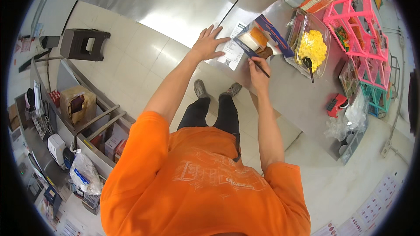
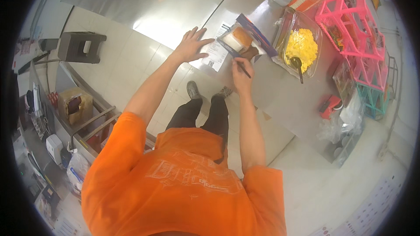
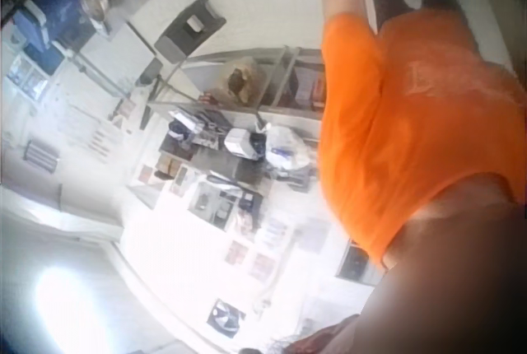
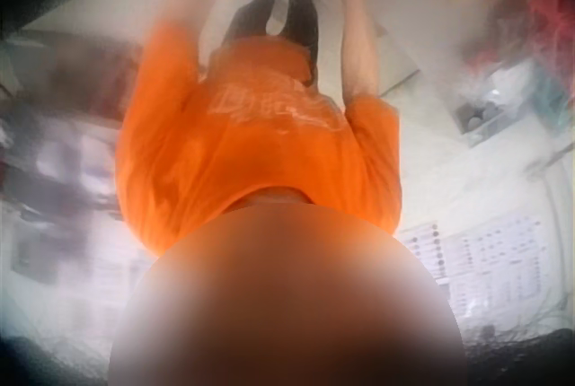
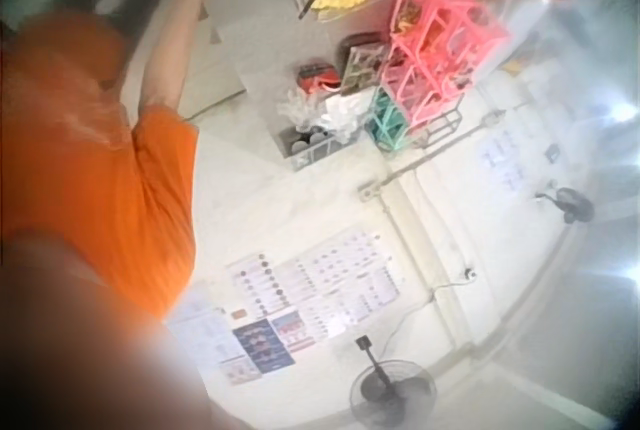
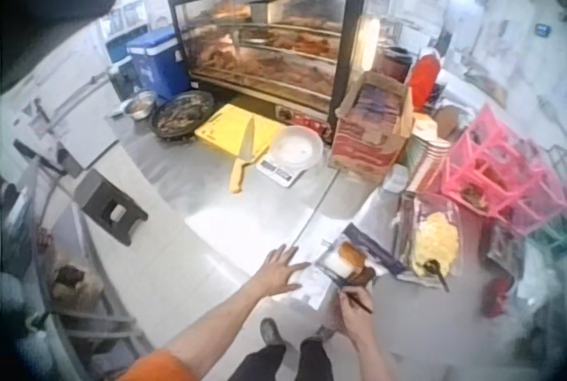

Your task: The person folds flat paper boxes into small containers and stacks them on a metal table. Then the person moves to a food preparation area, cuts a round patty on a cutting board, and places it into a plastic bag.

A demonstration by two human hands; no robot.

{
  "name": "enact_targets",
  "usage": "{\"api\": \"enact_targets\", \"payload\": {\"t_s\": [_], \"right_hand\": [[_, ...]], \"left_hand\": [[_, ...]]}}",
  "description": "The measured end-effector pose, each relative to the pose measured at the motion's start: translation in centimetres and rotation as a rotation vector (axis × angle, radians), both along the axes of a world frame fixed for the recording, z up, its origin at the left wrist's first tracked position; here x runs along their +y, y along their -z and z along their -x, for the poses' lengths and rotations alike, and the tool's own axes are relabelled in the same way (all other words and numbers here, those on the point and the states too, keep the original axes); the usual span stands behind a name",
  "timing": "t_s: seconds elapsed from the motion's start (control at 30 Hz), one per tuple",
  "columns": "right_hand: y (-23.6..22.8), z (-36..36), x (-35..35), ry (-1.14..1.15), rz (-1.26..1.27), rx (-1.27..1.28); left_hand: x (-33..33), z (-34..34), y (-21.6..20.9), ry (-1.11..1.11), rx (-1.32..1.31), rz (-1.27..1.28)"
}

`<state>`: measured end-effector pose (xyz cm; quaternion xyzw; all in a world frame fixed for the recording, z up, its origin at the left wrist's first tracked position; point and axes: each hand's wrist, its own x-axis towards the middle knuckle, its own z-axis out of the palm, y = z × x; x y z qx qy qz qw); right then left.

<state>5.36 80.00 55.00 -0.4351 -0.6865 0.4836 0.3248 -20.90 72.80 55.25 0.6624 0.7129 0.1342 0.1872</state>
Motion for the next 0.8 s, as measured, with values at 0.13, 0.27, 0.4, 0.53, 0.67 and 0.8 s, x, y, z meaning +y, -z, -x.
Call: {"api": "enact_targets", "payload": {"t_s": [0.13, 0.27, 0.4, 0.53, 0.67, 0.8], "right_hand": [[0.5, 1.9, 2.5, 0.187, 0.049, 0.163], [1.8, 4.3, 1.1, 0.153, 0.147, 0.045], [2.7, 7.7, -0.9, 0.192, 0.23, 0.055], [2.2, 8.7, -0.4, 0.231, 0.125, -0.022], [2.1, 8.6, -0.3, 0.197, 0.154, -0.056], [2.2, 8.2, -0.4, 0.221, 0.169, -0.034]], "left_hand": [[0.4, 0.5, 0.0, -0.008, -0.003, -0.048], [0.3, -0.1, 0.6, -0.019, 0.04, -0.129], [0.2, -0.3, 0.7, -0.028, 0.105, -0.147], [0.4, -0.1, 0.8, -0.024, 0.096, -0.197], [0.4, -0.1, 0.7, -0.031, 0.08, -0.155], [0.5, -0.1, 0.5, -0.036, 0.061, -0.152]]}}
